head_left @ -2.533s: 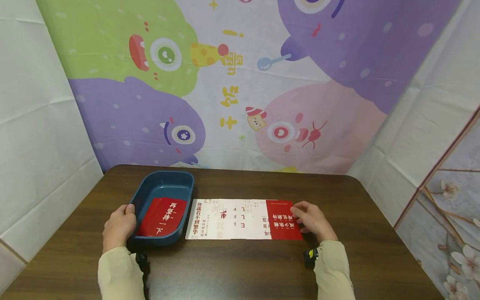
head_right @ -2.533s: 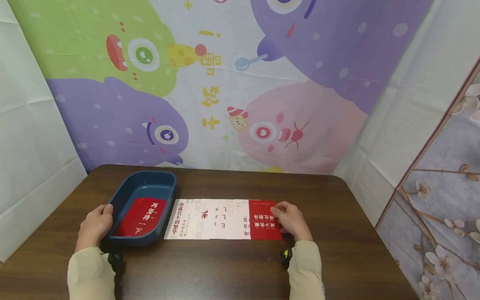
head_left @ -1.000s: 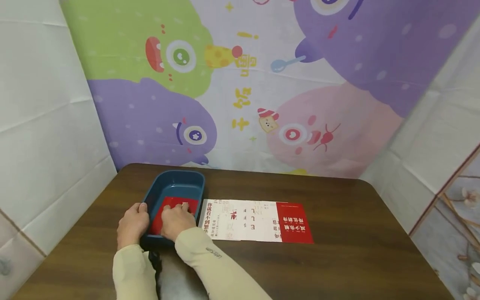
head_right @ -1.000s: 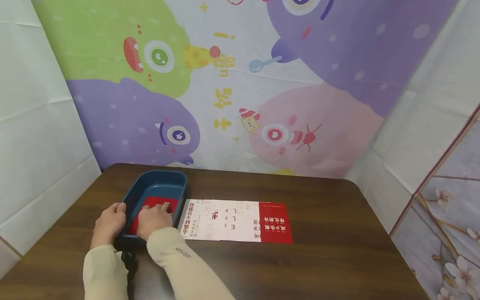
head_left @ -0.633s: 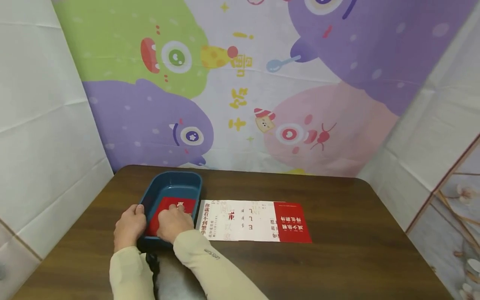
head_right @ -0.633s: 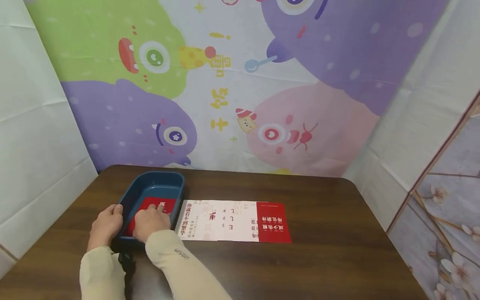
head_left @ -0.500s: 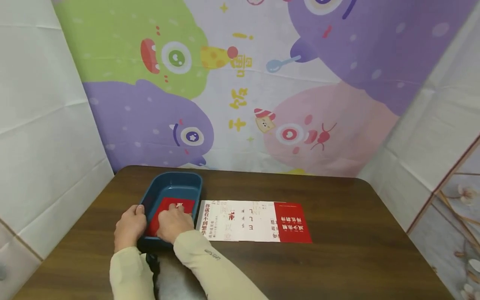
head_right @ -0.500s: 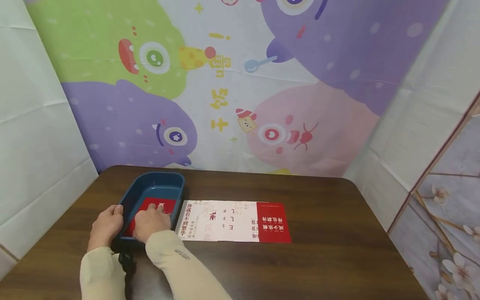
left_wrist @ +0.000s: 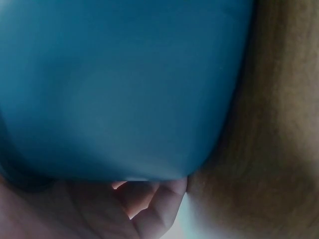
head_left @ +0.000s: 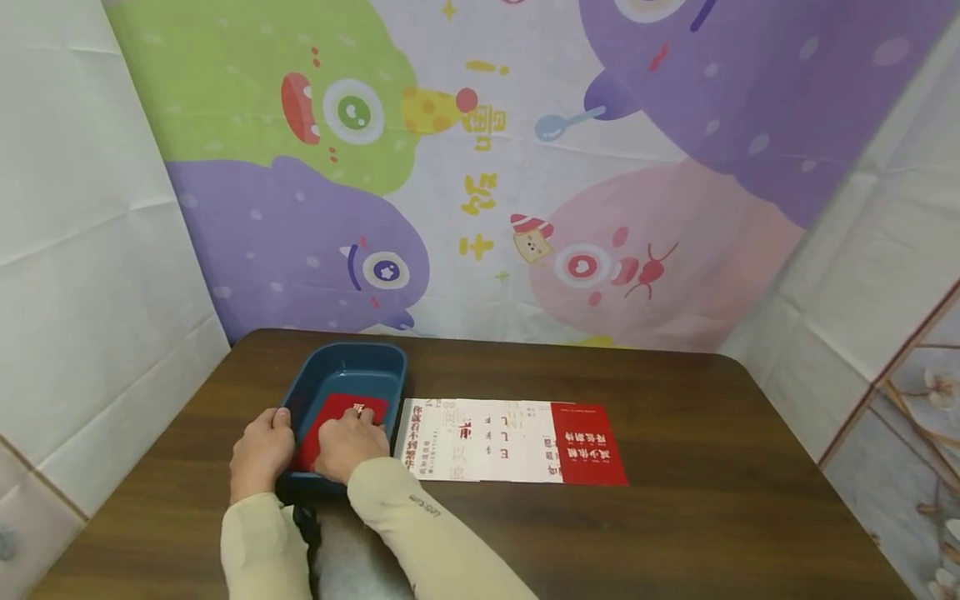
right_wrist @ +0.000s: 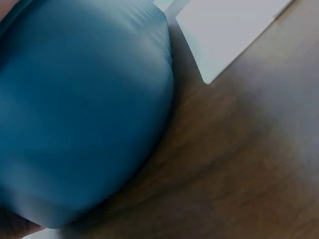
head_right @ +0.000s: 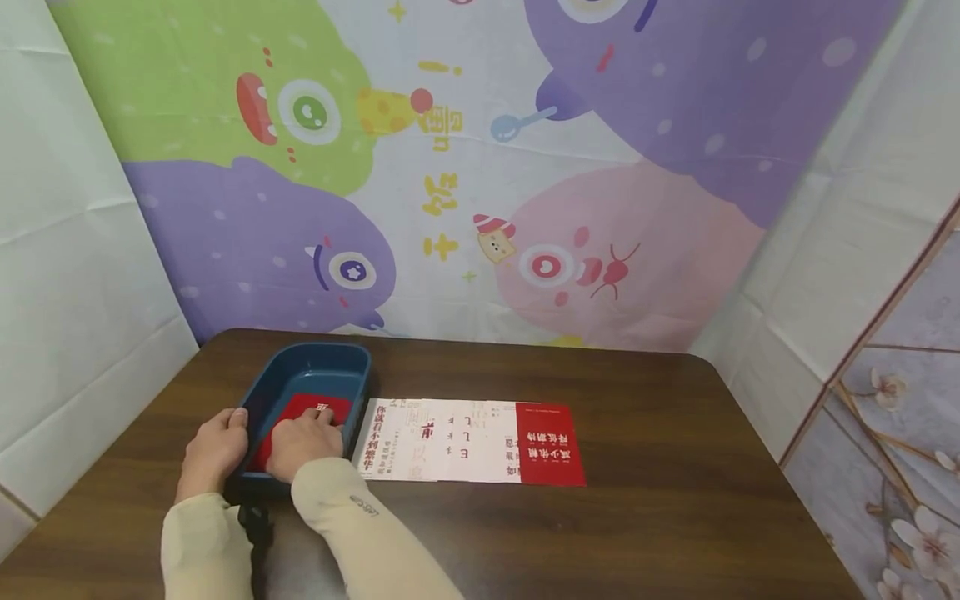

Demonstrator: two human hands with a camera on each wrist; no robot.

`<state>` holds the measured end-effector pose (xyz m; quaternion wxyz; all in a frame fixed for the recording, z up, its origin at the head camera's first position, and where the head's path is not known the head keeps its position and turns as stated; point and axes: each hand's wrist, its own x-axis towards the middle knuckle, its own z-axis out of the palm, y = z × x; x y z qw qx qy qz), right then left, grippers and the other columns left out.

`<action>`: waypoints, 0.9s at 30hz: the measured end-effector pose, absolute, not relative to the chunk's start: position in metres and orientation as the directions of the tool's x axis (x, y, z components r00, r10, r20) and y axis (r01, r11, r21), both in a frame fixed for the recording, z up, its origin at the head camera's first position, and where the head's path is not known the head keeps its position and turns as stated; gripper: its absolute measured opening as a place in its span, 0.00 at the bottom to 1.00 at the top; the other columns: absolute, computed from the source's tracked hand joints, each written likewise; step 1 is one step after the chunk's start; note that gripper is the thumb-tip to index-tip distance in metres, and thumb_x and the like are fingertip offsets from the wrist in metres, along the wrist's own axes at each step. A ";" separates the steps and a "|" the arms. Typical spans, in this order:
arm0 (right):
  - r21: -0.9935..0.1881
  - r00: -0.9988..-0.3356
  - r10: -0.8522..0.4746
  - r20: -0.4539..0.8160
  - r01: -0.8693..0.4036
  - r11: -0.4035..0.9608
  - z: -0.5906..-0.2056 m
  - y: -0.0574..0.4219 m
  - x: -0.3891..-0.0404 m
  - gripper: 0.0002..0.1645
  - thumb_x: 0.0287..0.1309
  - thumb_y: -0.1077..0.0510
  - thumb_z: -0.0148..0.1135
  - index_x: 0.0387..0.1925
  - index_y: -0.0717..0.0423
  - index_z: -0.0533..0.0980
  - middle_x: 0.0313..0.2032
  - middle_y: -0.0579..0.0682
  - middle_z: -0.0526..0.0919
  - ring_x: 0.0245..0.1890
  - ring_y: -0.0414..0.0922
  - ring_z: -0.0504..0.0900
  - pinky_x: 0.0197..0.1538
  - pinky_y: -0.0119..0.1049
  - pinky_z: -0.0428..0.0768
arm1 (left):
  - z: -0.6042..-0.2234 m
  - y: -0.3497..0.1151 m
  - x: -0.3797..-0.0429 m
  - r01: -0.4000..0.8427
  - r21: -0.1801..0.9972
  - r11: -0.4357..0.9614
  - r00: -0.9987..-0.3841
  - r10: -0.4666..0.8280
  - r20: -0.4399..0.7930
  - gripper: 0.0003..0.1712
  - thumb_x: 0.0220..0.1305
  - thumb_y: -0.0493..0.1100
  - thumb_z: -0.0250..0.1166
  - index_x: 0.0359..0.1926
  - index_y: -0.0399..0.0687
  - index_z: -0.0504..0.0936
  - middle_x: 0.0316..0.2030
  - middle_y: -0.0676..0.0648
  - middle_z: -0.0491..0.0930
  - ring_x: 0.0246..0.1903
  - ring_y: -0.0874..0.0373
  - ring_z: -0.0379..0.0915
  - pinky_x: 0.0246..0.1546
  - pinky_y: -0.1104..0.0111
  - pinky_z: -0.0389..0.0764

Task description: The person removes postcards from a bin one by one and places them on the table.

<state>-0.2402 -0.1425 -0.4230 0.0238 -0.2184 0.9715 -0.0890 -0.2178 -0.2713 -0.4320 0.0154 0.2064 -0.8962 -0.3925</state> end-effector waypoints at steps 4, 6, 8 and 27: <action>-0.184 -0.877 -0.476 0.064 -0.479 0.858 -0.426 -0.141 -0.241 0.14 0.50 0.40 0.70 0.35 0.40 0.86 0.43 0.44 0.83 0.47 0.47 0.73 0.48 0.49 0.81 | -0.431 -0.272 -0.218 -0.352 0.709 0.611 -0.916 -0.381 -0.126 0.33 0.77 0.56 0.31 0.64 0.36 0.65 0.62 0.21 0.64 0.56 0.21 0.61 0.56 0.31 0.63; -0.168 -0.866 -0.488 0.111 -0.500 0.849 -0.428 -0.140 -0.240 0.14 0.52 0.40 0.68 0.38 0.40 0.86 0.44 0.44 0.84 0.47 0.47 0.74 0.47 0.47 0.82 | -0.430 -0.273 -0.218 -0.356 0.707 0.611 -0.915 -0.380 -0.134 0.33 0.77 0.56 0.31 0.65 0.36 0.64 0.62 0.21 0.64 0.56 0.22 0.61 0.56 0.31 0.63; -0.167 -0.856 -0.493 0.155 -0.514 0.841 -0.429 -0.139 -0.239 0.13 0.55 0.42 0.67 0.40 0.40 0.85 0.44 0.43 0.84 0.46 0.46 0.75 0.45 0.44 0.84 | -0.431 -0.273 -0.218 -0.359 0.706 0.610 -0.914 -0.381 -0.136 0.33 0.77 0.56 0.31 0.65 0.36 0.64 0.62 0.21 0.64 0.56 0.21 0.60 0.56 0.31 0.63; -0.511 -0.856 -0.294 0.425 -0.495 0.703 -0.435 -0.127 -0.239 0.29 0.36 0.62 0.77 0.45 0.47 0.77 0.58 0.51 0.74 0.51 0.43 0.77 0.42 0.32 0.86 | -0.430 -0.271 -0.219 -0.380 0.713 0.589 -0.909 -0.379 -0.171 0.36 0.76 0.59 0.29 0.68 0.37 0.61 0.64 0.21 0.62 0.58 0.21 0.58 0.57 0.29 0.61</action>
